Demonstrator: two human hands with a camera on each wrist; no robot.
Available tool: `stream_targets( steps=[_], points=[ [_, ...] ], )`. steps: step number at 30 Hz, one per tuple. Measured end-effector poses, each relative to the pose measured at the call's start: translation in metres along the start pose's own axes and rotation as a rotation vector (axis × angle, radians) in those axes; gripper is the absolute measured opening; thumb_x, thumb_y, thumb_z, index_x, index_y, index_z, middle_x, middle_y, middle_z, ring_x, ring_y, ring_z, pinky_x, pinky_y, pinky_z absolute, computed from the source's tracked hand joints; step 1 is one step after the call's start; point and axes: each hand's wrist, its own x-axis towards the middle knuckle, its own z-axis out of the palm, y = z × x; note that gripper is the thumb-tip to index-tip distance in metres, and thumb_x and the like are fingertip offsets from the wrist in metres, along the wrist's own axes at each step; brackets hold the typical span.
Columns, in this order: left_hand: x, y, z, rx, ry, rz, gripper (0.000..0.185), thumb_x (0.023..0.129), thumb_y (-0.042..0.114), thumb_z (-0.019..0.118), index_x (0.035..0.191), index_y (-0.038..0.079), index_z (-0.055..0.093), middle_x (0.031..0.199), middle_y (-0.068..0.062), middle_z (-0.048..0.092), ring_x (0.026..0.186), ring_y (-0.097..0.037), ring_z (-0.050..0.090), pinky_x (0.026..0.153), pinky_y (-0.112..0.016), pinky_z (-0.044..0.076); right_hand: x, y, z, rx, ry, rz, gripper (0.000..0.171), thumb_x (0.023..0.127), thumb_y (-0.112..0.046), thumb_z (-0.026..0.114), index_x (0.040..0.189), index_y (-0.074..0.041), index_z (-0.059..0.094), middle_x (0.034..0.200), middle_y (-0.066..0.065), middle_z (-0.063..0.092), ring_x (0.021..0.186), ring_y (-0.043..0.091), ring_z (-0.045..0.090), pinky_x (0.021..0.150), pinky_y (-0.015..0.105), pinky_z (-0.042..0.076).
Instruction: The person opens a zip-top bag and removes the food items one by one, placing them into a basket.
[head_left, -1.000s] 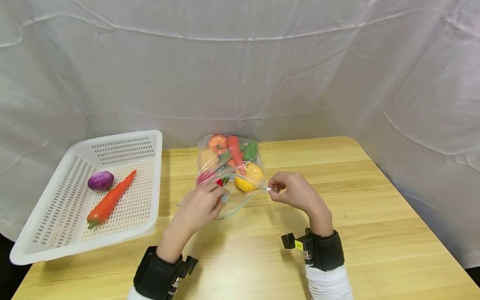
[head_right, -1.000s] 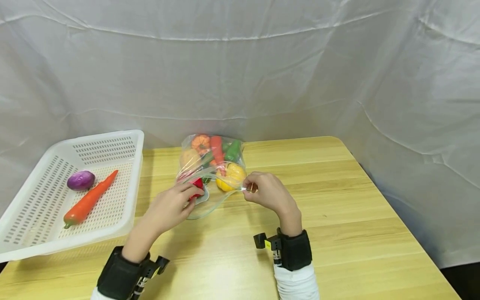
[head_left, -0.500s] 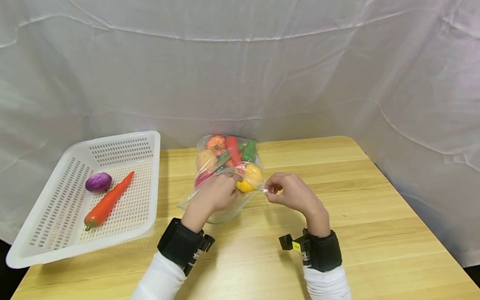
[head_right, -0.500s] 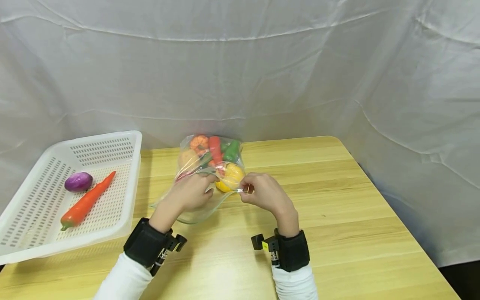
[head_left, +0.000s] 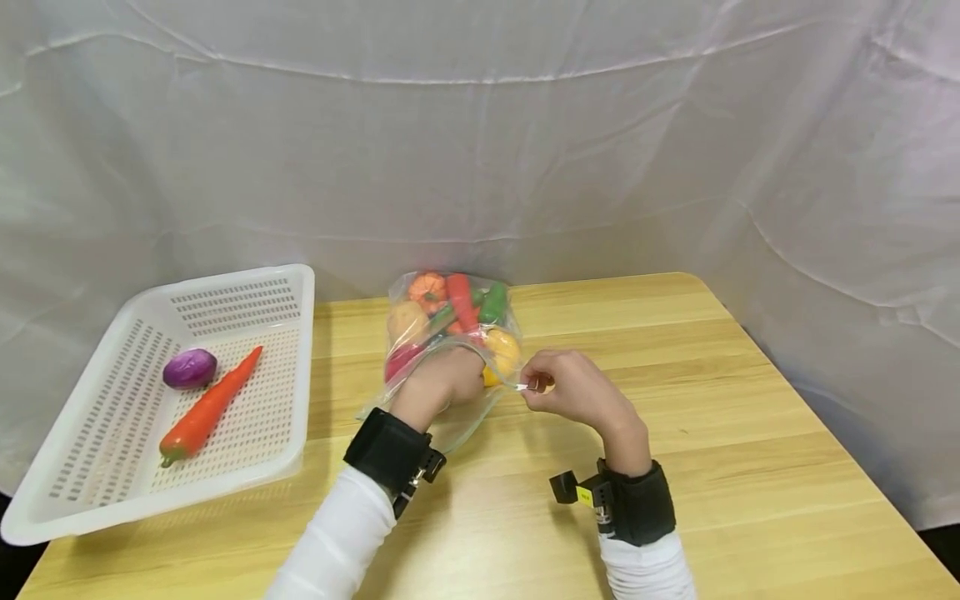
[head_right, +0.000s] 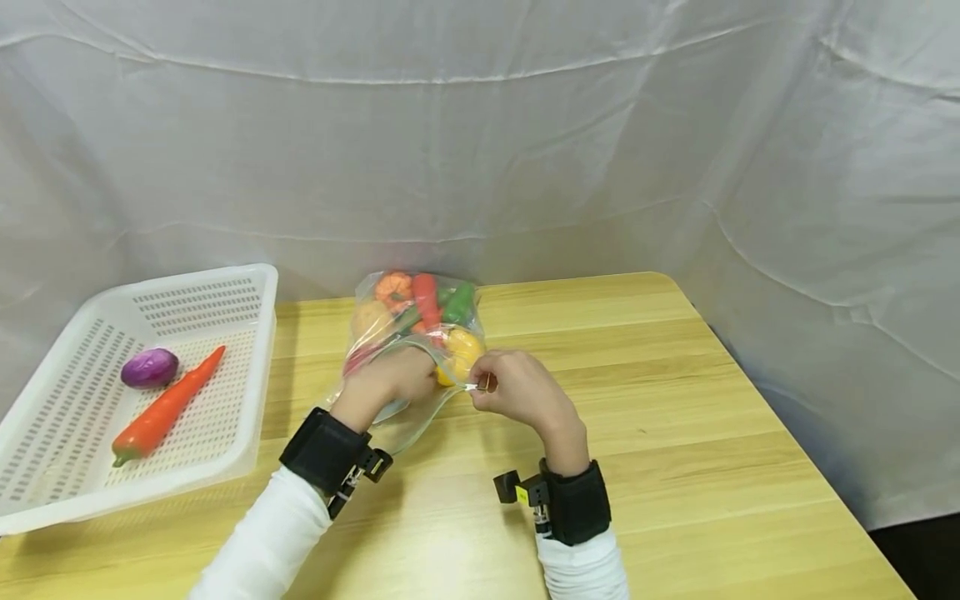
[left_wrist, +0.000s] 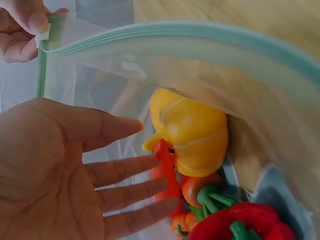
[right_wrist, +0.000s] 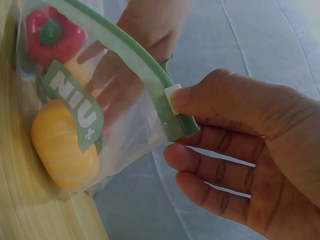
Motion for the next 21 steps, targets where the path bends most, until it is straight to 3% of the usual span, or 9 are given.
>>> stream_targets(
  steps=[2,4,9,12,16,21],
  points=[
    [0.003,0.001,-0.001,-0.027,-0.048,-0.023,0.012,0.087,0.015,0.055,0.089,0.009,0.066,0.102,-0.007,0.067,0.089,-0.018,0.059,0.087,-0.035,0.049,0.000,-0.001,0.001,-0.003,-0.010,-0.003,0.006,0.076,-0.006,0.066,0.080,-0.010,0.066,0.073,-0.003,0.061,0.068,0.009,0.053,0.063,0.020,0.046],
    [0.005,0.003,-0.002,-0.057,-0.085,-0.047,0.022,0.092,0.017,0.051,0.107,0.009,0.063,0.112,-0.008,0.063,0.096,-0.020,0.057,0.091,-0.036,0.047,0.000,-0.002,0.001,-0.002,-0.016,-0.008,0.006,0.075,-0.005,0.065,0.079,-0.010,0.066,0.072,-0.003,0.061,0.067,0.009,0.054,0.064,0.020,0.046],
    [0.017,0.004,0.004,-0.012,-0.086,-0.057,0.047,0.098,0.027,0.039,0.143,0.014,0.035,0.142,-0.013,0.040,0.130,-0.029,0.038,0.109,-0.042,0.033,0.000,-0.004,0.000,0.000,-0.042,-0.016,0.006,0.075,-0.005,0.066,0.079,-0.009,0.065,0.072,-0.002,0.060,0.067,0.013,0.055,0.063,0.020,0.044],
    [0.027,0.005,0.012,0.100,-0.076,-0.034,0.055,0.096,0.032,0.045,0.145,0.012,0.031,0.146,-0.015,0.037,0.135,-0.035,0.033,0.111,-0.045,0.028,-0.001,-0.005,0.000,-0.006,-0.050,-0.010,0.006,0.074,-0.005,0.066,0.078,-0.009,0.065,0.071,-0.003,0.059,0.066,0.010,0.052,0.062,0.020,0.043],
    [0.043,0.004,0.023,0.220,-0.070,-0.028,0.072,0.089,0.041,0.053,0.148,0.013,0.024,0.147,-0.013,0.038,0.134,-0.033,0.037,0.108,-0.048,0.031,-0.002,-0.005,0.000,-0.011,-0.049,-0.006,0.007,0.074,-0.004,0.065,0.079,-0.009,0.065,0.072,-0.003,0.059,0.066,0.006,0.050,0.063,0.020,0.044],
    [0.052,0.006,0.029,0.262,-0.098,-0.040,0.077,0.087,0.051,0.053,0.149,0.019,0.021,0.154,-0.013,0.023,0.143,-0.027,0.022,0.109,-0.053,0.029,-0.001,-0.004,0.000,-0.016,-0.059,-0.003,0.006,0.074,-0.006,0.066,0.079,-0.009,0.065,0.072,-0.003,0.060,0.066,0.005,0.050,0.063,0.019,0.044]
  ],
)
